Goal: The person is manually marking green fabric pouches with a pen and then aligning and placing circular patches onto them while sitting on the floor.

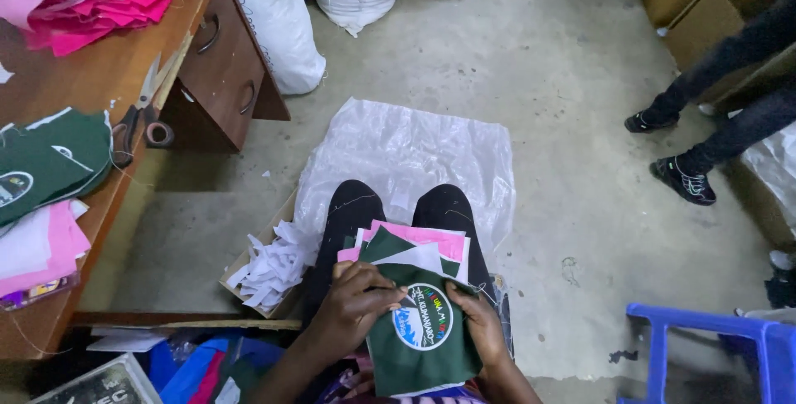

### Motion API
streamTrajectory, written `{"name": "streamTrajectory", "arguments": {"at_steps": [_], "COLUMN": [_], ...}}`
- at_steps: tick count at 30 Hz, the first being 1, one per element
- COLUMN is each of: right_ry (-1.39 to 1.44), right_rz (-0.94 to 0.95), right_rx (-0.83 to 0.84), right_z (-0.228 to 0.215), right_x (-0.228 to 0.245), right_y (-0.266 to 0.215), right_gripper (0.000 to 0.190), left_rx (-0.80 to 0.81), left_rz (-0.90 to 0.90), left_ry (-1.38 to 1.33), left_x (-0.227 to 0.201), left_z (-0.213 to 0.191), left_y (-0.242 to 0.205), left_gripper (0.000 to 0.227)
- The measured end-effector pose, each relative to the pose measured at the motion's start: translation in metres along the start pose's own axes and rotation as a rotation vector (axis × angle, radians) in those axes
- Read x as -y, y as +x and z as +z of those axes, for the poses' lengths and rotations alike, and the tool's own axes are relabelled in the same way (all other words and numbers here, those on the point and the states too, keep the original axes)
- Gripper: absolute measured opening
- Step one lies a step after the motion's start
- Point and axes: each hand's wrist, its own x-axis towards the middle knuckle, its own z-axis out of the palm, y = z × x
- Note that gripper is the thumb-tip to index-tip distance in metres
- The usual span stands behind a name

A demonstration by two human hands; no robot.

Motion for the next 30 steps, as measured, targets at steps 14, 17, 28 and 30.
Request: {"name": "streamTrajectory", "arguments": {"at_steps": [14,17,28,30], "right_ry": [0.253,0.217,0.216,0.151], "right_rz": [0.104,0.088,0.12,0.111], "right_rx": [0.161,0.153,0.097,0.095], "right_z": [0.008,0.006,0.003,0.004], "right_x": [0.003,0.002,-0.01,-0.006], "right_y": [-0.01,-0.009,-0.006,-0.007], "right_gripper": [0.026,0.029,0.029,0.033], "left_rx": [-0.115,-0.14,-0.13,-0.113], "left_rz": [-0.019,-0.014,-0.046,-0.025], "left_ry": [0.07,0.084,0.069,0.077], "left_x": [0.003,0.001,-0.009,-0.011], "left_z": [0.01,0.007,0.002,0.001], "left_y": [-0.003,-0.007,-0.003,-0.001], "left_gripper": [0.043,0.043,0.031,0.028]}}
